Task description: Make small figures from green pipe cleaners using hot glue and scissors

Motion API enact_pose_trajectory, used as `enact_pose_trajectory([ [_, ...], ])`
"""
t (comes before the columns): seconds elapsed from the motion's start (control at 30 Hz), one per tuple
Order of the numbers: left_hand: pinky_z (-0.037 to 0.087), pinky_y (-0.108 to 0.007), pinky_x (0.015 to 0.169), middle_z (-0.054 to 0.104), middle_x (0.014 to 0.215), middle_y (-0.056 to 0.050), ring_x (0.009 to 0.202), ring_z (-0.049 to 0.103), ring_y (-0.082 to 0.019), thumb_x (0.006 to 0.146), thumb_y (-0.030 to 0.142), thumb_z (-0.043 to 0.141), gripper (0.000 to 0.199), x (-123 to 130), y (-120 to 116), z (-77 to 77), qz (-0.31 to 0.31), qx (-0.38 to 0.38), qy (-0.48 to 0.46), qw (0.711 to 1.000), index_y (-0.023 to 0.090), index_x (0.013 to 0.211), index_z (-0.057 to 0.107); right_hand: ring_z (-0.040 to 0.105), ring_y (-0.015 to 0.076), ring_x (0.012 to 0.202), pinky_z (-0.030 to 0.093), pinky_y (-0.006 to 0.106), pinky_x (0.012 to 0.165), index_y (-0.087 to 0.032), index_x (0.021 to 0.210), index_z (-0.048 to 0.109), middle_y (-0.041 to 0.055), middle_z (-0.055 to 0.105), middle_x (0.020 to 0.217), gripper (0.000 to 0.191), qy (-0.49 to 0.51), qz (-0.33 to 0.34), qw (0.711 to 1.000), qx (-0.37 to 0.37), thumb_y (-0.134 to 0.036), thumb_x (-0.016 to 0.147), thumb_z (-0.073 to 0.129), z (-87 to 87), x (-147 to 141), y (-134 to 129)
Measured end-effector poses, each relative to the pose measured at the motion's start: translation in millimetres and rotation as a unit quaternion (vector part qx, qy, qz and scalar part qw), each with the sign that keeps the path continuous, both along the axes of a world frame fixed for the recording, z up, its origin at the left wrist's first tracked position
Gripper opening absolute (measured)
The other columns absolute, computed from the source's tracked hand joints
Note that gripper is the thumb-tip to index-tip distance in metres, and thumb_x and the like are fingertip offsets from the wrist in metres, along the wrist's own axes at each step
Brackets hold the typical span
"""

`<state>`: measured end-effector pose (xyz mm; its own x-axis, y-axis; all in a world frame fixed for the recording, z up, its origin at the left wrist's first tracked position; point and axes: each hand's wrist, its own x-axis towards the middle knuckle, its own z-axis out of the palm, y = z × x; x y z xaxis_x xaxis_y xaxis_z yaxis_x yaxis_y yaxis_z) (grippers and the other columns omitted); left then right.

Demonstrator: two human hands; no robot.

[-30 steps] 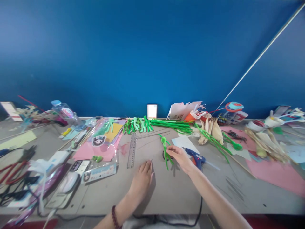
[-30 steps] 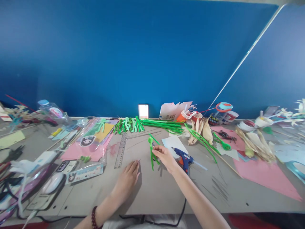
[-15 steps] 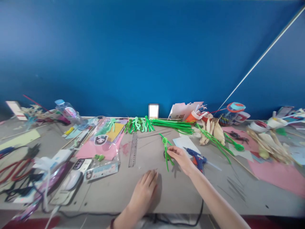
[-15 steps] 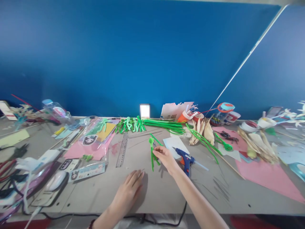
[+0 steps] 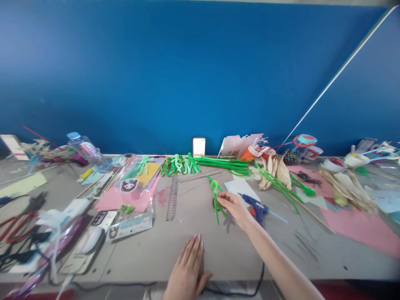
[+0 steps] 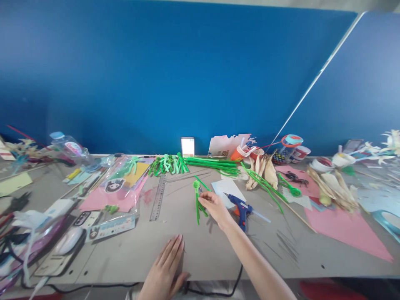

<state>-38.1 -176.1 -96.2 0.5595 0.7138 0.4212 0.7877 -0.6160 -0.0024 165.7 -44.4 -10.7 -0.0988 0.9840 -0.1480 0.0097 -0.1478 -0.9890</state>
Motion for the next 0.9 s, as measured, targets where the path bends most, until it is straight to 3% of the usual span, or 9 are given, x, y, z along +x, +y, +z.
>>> enact_pose_trajectory([
  [0.17,0.051,-0.033,0.093,0.066,0.113,-0.011,0.108,0.059,-0.022,0.081,0.047,0.054,0.050,-13.1,-3.7,-10.0,-0.086,0.034,-0.009,0.996,0.013,0.118,0.058,0.051,0.0133,0.063,0.038,0.025,0.059,-0.017,0.077,0.063,0.0008,0.059,0.069,0.034,-0.010,-0.005,1.000,0.004,-0.047,0.062,0.071,-1.9,-0.2,-1.0],
  [0.33,0.052,-0.027,0.092,0.071,0.099,-0.001,0.098,0.064,-0.014,0.083,0.028,0.057,0.023,-18.0,-11.3,-21.0,-0.120,0.092,-0.041,0.988,0.025,0.105,0.065,0.054,0.0147,0.065,0.040,0.025,0.059,-0.018,0.077,0.062,0.0018,0.061,0.070,0.033,-0.026,-0.010,1.000,0.014,-0.046,0.062,0.070,-4.1,-0.9,-0.8],
  [0.6,0.054,-0.023,0.087,0.073,0.089,0.002,0.087,0.066,-0.011,0.083,0.016,0.057,0.013,-14.4,-8.6,-10.4,-0.194,0.122,-0.096,0.969,0.022,0.089,0.067,0.055,0.0141,0.062,0.041,0.026,0.056,-0.018,0.076,0.062,0.0016,0.061,0.067,0.030,-0.016,-0.011,1.000,0.008,-0.043,0.061,0.070,-5.8,-2.7,0.5],
  [0.67,0.055,-0.022,0.080,0.073,0.083,0.000,0.084,0.066,-0.012,0.085,0.018,0.054,0.015,-12.0,-5.3,-0.6,-0.188,0.079,-0.141,0.969,0.022,0.091,0.067,0.054,0.0139,0.061,0.041,0.026,0.056,-0.017,0.077,0.062,0.0015,0.061,0.067,0.030,-0.020,-0.013,1.000,0.012,-0.042,0.062,0.070,-5.6,-2.9,0.7],
  [0.73,0.055,-0.023,0.072,0.071,0.076,-0.002,0.075,0.065,-0.012,0.090,0.021,0.042,0.024,-9.8,3.9,16.8,-0.165,-0.012,-0.210,0.964,0.024,0.095,0.066,0.055,0.0140,0.062,0.041,0.026,0.057,-0.017,0.077,0.062,0.0015,0.060,0.068,0.028,-0.027,-0.015,0.999,0.024,-0.040,0.063,0.069,-4.8,-3.6,1.3],
  [0.8,0.052,-0.022,0.065,0.068,0.073,-0.004,0.068,0.063,-0.012,0.092,0.022,0.036,0.029,-8.1,22.5,42.2,-0.125,-0.105,-0.277,0.947,0.022,0.095,0.065,0.056,0.0144,0.064,0.042,0.026,0.059,-0.017,0.076,0.061,0.0015,0.060,0.069,0.027,-0.026,-0.012,0.999,0.037,-0.039,0.064,0.069,-3.7,-5.2,3.1],
  [0.9,0.048,-0.022,0.064,0.064,0.074,-0.004,0.068,0.060,-0.012,0.090,0.022,0.041,0.025,-5.3,66.5,86.6,-0.011,-0.196,-0.330,0.923,0.019,0.086,0.066,0.058,0.0148,0.063,0.043,0.027,0.059,-0.018,0.076,0.059,0.0013,0.061,0.068,0.027,-0.005,-0.001,0.999,0.040,-0.039,0.062,0.071,-0.9,-10.0,8.6],
])
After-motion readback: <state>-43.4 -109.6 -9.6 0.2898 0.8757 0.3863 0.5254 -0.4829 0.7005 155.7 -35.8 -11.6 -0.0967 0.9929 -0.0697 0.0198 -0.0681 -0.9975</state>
